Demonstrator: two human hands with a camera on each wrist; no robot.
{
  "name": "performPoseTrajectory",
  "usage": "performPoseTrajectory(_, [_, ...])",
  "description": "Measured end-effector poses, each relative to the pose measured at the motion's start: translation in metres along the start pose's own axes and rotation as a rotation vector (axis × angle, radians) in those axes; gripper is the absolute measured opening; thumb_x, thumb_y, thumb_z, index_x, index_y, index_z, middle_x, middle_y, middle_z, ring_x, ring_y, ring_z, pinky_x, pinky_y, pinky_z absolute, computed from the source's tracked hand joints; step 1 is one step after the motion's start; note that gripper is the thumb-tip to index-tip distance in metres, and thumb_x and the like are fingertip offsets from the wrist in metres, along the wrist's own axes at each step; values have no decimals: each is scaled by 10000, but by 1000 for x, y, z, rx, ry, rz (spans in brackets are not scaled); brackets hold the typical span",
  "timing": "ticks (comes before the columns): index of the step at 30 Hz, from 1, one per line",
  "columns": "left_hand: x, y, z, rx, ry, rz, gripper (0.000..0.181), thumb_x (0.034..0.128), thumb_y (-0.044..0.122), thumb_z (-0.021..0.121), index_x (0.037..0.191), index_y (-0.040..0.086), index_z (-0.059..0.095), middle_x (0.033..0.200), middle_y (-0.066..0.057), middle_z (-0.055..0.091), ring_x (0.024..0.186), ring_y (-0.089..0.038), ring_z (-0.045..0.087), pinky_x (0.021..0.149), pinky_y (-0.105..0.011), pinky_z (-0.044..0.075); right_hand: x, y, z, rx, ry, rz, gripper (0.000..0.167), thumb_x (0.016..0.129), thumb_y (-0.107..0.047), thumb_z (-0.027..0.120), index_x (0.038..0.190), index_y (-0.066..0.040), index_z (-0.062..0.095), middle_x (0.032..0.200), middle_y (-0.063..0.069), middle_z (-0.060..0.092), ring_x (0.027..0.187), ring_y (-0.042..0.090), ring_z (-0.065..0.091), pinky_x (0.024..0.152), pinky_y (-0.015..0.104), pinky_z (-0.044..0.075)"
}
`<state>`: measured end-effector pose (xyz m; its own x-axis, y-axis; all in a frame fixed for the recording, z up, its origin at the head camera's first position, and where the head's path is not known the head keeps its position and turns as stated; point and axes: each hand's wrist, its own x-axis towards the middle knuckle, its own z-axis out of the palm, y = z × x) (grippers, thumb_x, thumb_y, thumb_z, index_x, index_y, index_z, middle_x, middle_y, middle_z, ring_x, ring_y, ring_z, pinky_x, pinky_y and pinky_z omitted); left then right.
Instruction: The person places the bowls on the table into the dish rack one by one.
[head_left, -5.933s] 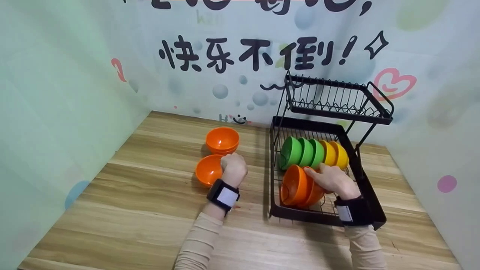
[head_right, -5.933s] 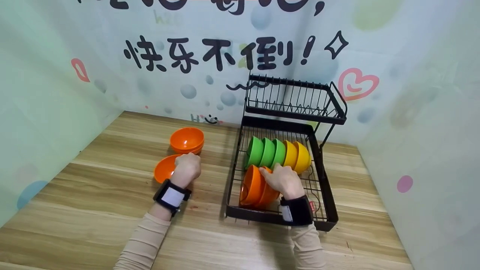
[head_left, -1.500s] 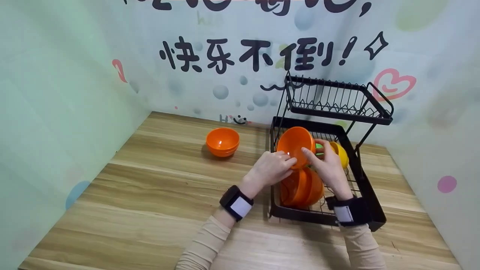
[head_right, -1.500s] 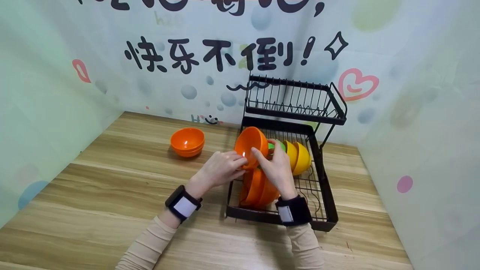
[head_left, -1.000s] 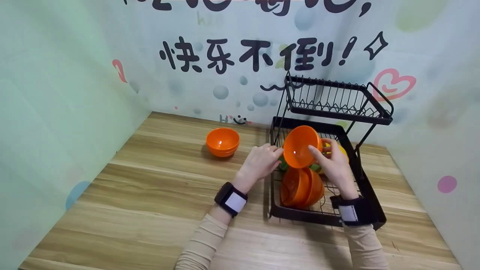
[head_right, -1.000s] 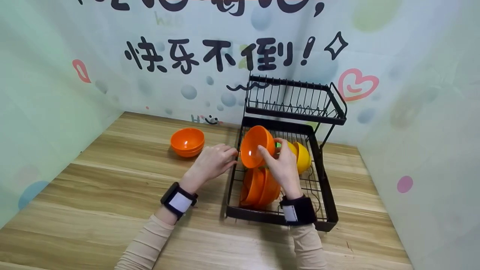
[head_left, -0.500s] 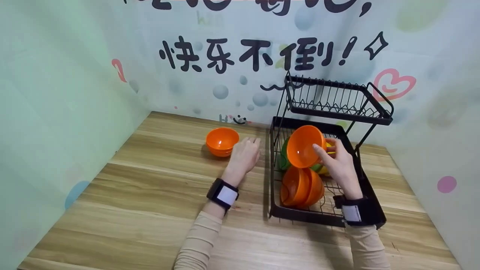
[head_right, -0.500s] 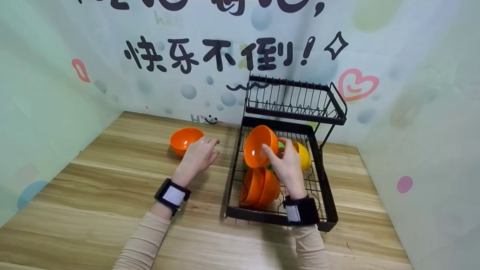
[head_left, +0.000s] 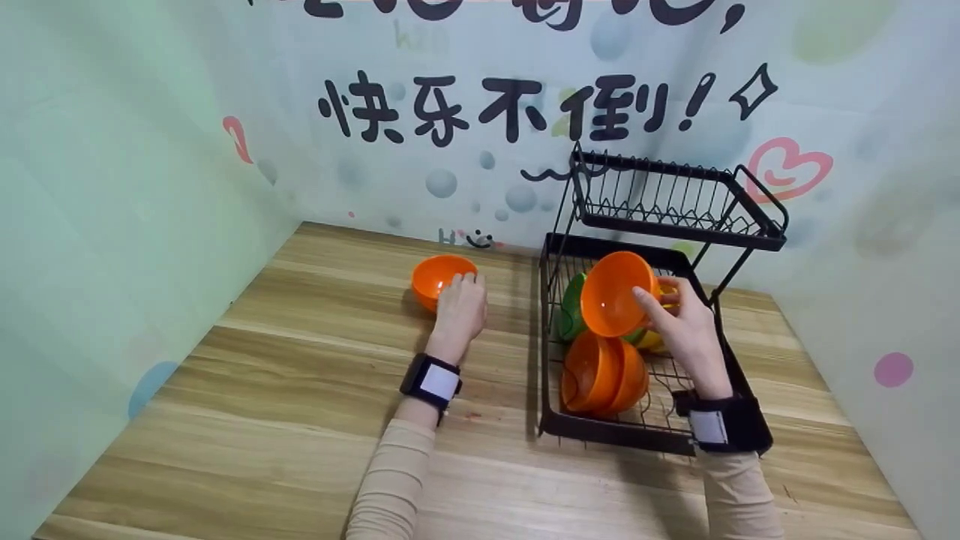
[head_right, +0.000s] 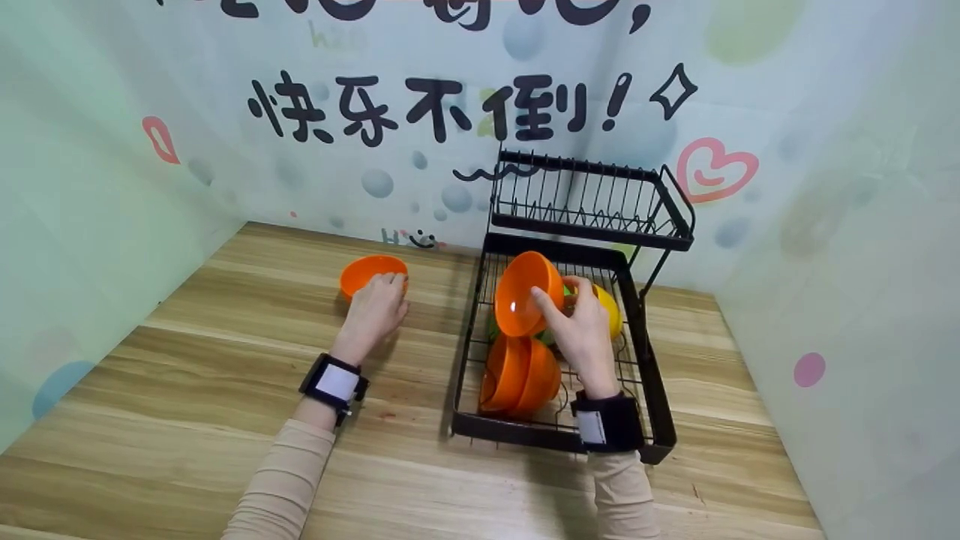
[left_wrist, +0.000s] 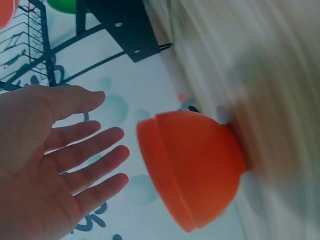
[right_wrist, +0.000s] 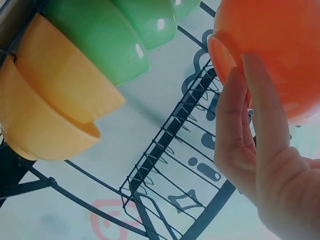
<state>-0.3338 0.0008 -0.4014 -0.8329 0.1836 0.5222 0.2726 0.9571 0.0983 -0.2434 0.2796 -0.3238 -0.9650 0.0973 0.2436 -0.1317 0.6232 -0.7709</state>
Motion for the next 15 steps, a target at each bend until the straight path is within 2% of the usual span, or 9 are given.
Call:
performPoseTrajectory(4, [-2,-5,5,19,-19,-43,201,843,88,620,1022,-2,628,983,-148,666,928,-310,627,771,-400,534,0,-1,-6,-3,7,13,728,880,-563,540,1367,-38,411,1181,241,558,829,59,615,676,143,536])
performPoseTrajectory(8, [-6,-12,11,49,10,-56,130,861,71,597,959,-1,645,922,-144,683,875,-316,641,749,-394,520,-2,0,-13,-25,41,15,718,879,-548,555,1354,-24,428,1167,233,579,752,-25,586,664,156,536])
performPoseTrajectory(10, [-7,-15,13,52,4,-61,124,861,56,594,955,-1,652,914,-143,690,879,-320,643,773,-409,515,-3,0,-16,-33,63,21,709,874,-547,564,1340,-26,446,1154,224,589,728,-44,576,655,155,535])
performPoseTrajectory(15, [-7,-20,14,34,-98,-87,183,824,-1,614,999,-8,665,972,-146,704,989,-329,646,975,-522,446,-5,0,-24,-73,107,48,685,871,-551,566,1308,-31,477,1116,212,605,679,-24,573,617,146,514])
